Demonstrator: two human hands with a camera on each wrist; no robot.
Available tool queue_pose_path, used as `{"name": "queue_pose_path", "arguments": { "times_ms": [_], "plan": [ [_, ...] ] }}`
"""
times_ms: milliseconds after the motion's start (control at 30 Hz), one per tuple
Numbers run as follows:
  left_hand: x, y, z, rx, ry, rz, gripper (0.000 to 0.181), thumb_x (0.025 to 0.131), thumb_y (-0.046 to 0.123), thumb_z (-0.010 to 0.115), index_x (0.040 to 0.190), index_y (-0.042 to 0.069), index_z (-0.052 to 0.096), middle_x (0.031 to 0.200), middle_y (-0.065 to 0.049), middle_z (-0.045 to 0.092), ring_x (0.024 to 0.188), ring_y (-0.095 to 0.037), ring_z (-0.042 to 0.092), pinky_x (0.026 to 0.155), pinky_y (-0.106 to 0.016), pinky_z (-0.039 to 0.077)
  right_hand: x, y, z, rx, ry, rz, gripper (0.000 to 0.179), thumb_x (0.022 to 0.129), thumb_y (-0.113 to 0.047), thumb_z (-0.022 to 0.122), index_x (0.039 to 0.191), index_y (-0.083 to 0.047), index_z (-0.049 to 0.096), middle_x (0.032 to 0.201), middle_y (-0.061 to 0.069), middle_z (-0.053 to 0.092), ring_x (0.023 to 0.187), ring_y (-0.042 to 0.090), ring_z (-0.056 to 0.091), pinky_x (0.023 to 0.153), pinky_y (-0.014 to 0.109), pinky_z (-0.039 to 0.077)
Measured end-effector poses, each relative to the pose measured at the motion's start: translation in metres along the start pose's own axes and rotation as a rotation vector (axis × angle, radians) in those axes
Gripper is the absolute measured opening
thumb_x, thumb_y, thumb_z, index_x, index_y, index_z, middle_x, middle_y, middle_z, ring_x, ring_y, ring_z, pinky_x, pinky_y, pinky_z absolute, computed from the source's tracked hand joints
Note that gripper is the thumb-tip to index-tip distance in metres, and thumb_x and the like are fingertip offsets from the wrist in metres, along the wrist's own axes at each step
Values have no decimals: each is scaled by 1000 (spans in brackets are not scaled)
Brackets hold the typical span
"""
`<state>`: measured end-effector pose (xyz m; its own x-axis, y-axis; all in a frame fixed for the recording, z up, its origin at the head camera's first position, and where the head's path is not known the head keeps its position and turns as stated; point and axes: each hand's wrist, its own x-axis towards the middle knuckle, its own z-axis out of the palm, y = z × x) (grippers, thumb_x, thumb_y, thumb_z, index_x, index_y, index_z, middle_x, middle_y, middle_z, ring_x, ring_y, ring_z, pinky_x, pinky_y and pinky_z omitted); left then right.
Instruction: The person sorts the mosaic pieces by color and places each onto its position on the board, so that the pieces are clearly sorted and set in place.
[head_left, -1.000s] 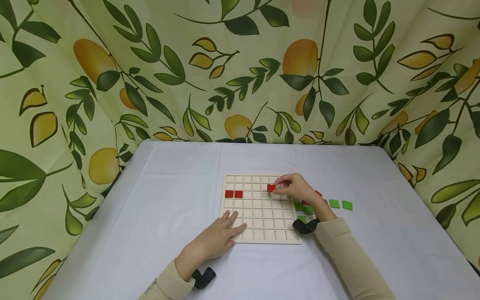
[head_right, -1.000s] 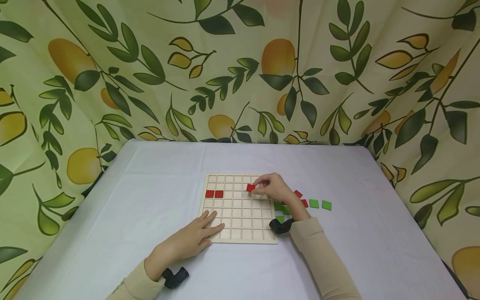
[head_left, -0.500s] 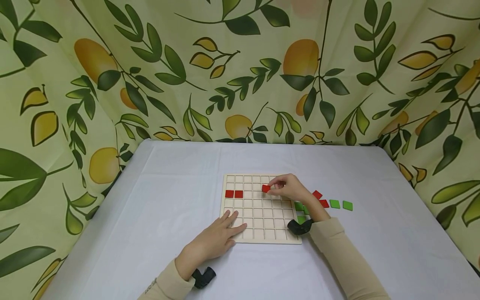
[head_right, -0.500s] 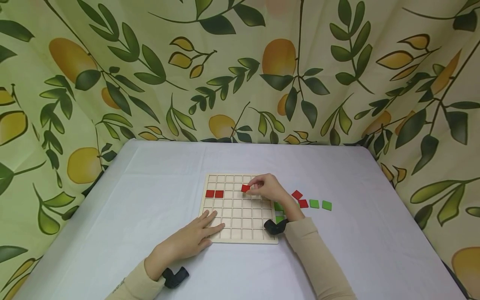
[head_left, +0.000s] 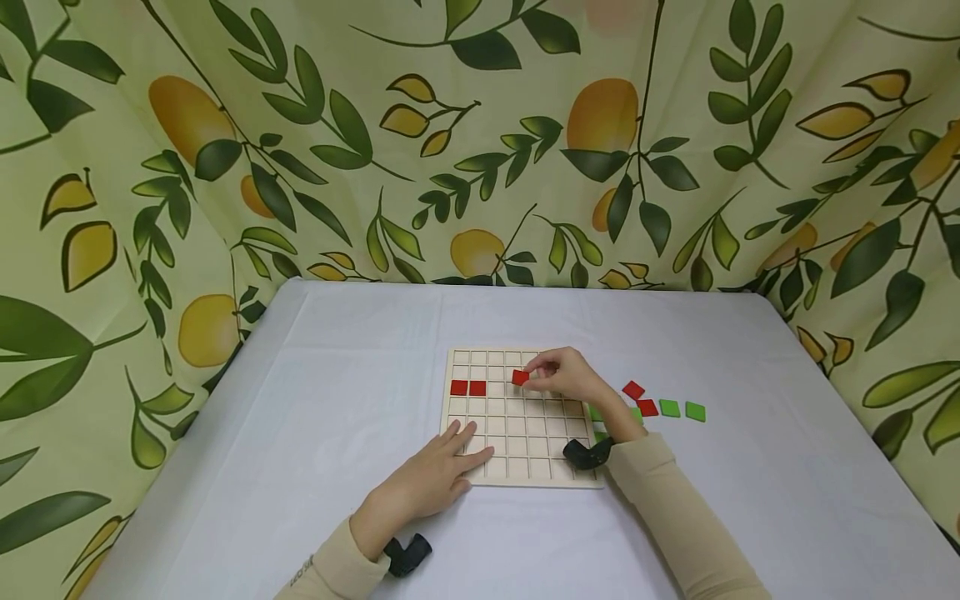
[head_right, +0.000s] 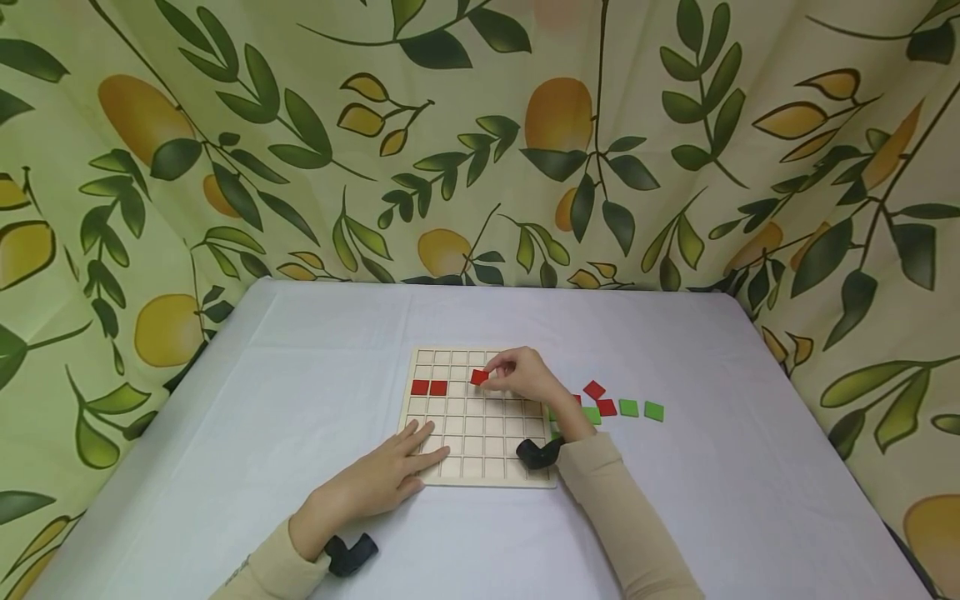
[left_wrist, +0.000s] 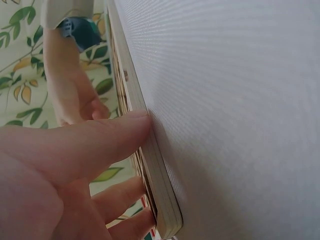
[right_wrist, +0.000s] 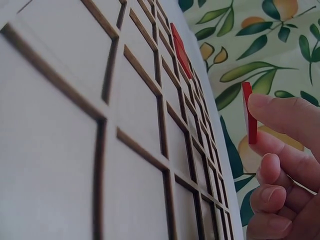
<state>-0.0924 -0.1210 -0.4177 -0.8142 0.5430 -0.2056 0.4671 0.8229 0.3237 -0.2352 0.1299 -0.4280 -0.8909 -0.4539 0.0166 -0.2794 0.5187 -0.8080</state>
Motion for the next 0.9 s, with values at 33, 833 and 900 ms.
{"name": "queue_pose_path", "arguments": {
  "times_ms": [33, 833, 900],
  "plan": [
    [0, 0, 0, 0, 1, 0, 49, 96, 22, 57, 144, 26, 46, 159, -14, 29, 148, -38, 26, 118, -51, 33, 1, 0, 1, 0, 1, -2, 24, 78, -14, 79, 93, 3, 72, 66, -1, 51, 62, 9, 42, 55, 17, 34],
    [2, -1, 2, 8, 19, 13, 44, 99, 26, 52, 143, 25, 48, 158, -15, 33, 147, -40, 29, 117, -52, 34, 14, -3, 24, -52, -23, -4, 20, 78, -13, 79, 92, -1, 74, 68, 1, 56, 62, 8, 45, 57, 17, 38],
    [2, 0, 2, 6, 17, 10, 44, 99, 26, 52, 143, 25, 48, 158, -15, 32, 147, -39, 29, 117, -51, 34, 14, -3, 26, -53, -21, 1, 19, 77, -13, 79, 92, -1, 74, 68, 1, 57, 62, 8, 45, 57, 17, 38]
  ]
}}
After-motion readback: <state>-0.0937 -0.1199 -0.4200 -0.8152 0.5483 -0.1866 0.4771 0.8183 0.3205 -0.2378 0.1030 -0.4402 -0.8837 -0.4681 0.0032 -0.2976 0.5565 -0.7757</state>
